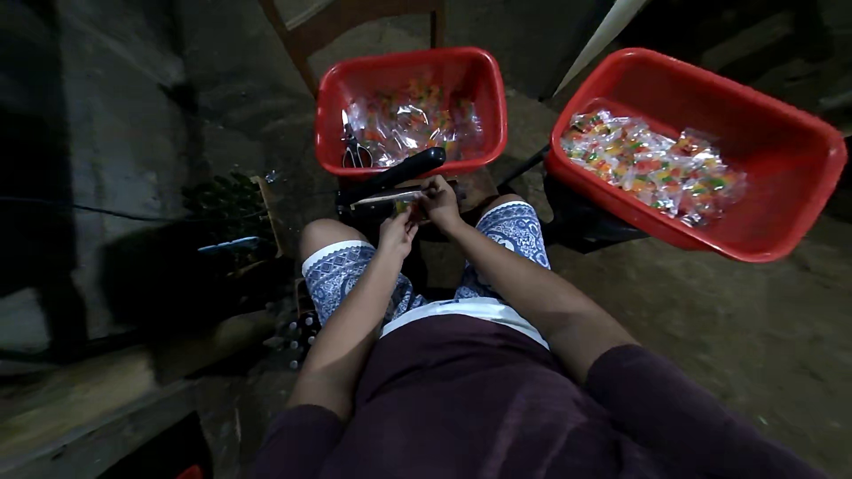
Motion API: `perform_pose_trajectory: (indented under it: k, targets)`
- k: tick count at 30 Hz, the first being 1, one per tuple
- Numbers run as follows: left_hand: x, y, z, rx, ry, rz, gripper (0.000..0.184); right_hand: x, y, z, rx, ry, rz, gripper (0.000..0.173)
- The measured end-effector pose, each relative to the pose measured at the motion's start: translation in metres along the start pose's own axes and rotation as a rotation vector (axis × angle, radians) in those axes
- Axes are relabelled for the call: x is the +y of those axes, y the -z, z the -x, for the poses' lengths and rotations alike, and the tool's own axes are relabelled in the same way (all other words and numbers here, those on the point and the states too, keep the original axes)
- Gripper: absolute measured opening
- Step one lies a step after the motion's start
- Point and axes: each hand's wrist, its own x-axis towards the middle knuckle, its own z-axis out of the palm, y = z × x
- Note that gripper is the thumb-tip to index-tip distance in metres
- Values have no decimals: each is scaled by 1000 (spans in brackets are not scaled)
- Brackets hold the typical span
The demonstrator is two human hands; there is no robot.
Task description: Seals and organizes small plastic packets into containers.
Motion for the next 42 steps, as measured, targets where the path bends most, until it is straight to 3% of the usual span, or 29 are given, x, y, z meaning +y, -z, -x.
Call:
perform_pose_trajectory:
  k: [7,12,17,42]
  targets:
    - [-3,-7,-14,47,11,4,28,-22,2,-7,-42,-133,261,34]
    - [-8,-8,-19,49,2,20,20,-35,11,-9,-163,-112,528,33]
    - [-7,-12,-17,71,20,2,26,-40,16,-14,-259,-37,788,29]
    - [-13,-15,-21,103,-25,-15,25,-45,13,-31,-325,-41,970,27]
